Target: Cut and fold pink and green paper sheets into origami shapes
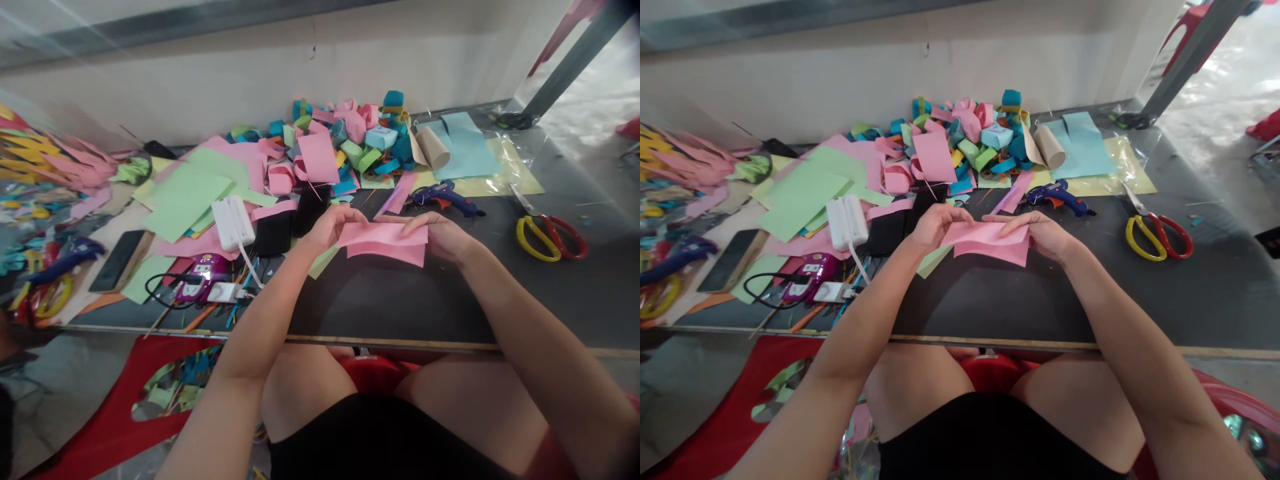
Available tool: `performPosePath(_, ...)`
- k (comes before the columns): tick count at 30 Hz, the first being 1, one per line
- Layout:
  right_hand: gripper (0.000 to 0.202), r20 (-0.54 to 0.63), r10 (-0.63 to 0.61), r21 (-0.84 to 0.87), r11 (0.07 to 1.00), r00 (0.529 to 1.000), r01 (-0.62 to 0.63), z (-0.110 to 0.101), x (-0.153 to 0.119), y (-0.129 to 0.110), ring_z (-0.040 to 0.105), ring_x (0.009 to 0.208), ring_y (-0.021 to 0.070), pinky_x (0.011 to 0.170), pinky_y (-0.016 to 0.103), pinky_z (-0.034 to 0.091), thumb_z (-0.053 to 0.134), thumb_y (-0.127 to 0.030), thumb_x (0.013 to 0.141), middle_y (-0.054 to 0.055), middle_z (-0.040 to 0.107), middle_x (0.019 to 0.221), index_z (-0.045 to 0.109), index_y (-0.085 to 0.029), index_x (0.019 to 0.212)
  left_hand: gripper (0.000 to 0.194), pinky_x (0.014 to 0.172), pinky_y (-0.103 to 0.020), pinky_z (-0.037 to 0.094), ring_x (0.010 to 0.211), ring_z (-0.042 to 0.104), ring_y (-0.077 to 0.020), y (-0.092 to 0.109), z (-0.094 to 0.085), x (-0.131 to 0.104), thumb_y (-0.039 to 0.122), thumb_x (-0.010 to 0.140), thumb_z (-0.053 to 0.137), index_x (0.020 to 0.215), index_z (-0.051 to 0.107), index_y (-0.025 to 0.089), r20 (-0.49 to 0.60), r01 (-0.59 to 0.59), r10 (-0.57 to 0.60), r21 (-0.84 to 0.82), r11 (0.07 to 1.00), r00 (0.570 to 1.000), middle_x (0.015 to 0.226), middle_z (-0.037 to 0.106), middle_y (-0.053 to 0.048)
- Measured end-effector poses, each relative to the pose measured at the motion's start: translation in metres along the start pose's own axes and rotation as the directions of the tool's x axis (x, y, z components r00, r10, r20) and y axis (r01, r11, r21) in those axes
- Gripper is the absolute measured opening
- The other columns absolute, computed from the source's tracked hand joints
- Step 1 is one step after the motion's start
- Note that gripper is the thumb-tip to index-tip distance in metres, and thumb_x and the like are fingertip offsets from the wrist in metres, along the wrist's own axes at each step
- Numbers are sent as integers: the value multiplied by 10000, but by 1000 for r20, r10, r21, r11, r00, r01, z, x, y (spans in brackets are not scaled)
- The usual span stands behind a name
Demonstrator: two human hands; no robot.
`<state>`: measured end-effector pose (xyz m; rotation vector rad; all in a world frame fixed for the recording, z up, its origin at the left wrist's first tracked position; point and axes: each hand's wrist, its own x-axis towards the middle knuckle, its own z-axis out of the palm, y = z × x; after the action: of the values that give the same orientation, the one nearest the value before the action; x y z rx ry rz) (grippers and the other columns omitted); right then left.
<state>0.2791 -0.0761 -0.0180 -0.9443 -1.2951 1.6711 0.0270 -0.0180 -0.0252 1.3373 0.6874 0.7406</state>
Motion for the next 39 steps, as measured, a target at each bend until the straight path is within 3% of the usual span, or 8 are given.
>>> performPosePath(4, 87, -12, -54, -6, 999, 998, 53, 4, 1, -3, 644, 1233, 319, 1015, 443, 524, 739, -213, 632, 90, 713, 1324, 778, -206, 710, 450, 600, -258, 448, 628, 600, -133, -8, 0, 4, 489, 633, 915, 905, 735, 179, -192, 69, -61, 34, 997, 979, 732, 672, -28)
performPosePath(8, 207, 12, -6, 103, 995, 1000, 4, 4, 3, -6, 677, 1123, 292, 912, 413, 558, 708, -363, 701, 98, 734, 1252, 720, -207, 836, 413, 626, -259, 456, 652, 588, -127, -15, -3, 7, 386, 623, 931, 879, 702, 158, -271, 14, 9, 85, 996, 962, 761, 668, -27)
performPosePath(13, 415, -146, 154, 31, 988, 977, -151, 5, 12, -1, 660, 638, 172, 577, 285, 516, 697, -587, 794, 79, 758, 818, 731, -183, 885, 330, 659, -258, 458, 700, 584, -123, -12, 2, 6, 378, 703, 856, 922, 729, 167, -202, -132, 210, 342, 930, 957, 900, 711, -43)
performPosePath(17, 455, -117, 182, -137, 971, 976, -198, 15, 10, 3, 604, 558, 131, 495, 247, 445, 862, -589, 662, 53, 729, 700, 784, -167, 814, 363, 628, -259, 430, 663, 553, -117, -7, 6, 1, 384, 731, 842, 1026, 744, 198, -146, -215, 327, 502, 838, 934, 872, 701, -22)
performPosePath(21, 365, -126, 161, -153, 972, 979, -179, 27, 8, 9, 656, 641, 153, 564, 255, 503, 932, -471, 580, 41, 756, 725, 812, -189, 778, 518, 646, -264, 473, 699, 616, -143, -13, 8, 3, 433, 677, 887, 1102, 694, 208, -332, -226, 326, 305, 925, 885, 798, 696, -9)
performPosePath(24, 380, -191, 98, -105, 987, 977, -119, 33, 10, 17, 682, 664, 174, 594, 282, 543, 930, -492, 573, 42, 771, 750, 813, -201, 788, 589, 647, -272, 505, 709, 648, -147, -18, 11, 8, 470, 610, 926, 1077, 688, 202, -470, -185, 204, 86, 979, 859, 815, 718, -18)
performPosePath(31, 383, -363, -106, 1, 993, 926, 114, 40, 15, 27, 735, 796, 220, 715, 350, 603, 916, -508, 589, 44, 772, 795, 774, -214, 788, 504, 720, -286, 574, 800, 695, -164, -16, 19, 13, 434, 530, 972, 893, 715, 196, -446, -166, 7, -320, 933, 895, 900, 755, -41)
performPosePath(39, 469, -294, 17, 127, 992, 956, 22, 41, 13, 17, 719, 703, 217, 636, 324, 585, 892, -584, 555, 71, 767, 783, 745, -196, 773, 509, 656, -280, 558, 669, 666, -135, -15, 32, 9, 552, 524, 954, 779, 725, 176, -457, -203, 40, -313, 928, 888, 765, 734, -27)
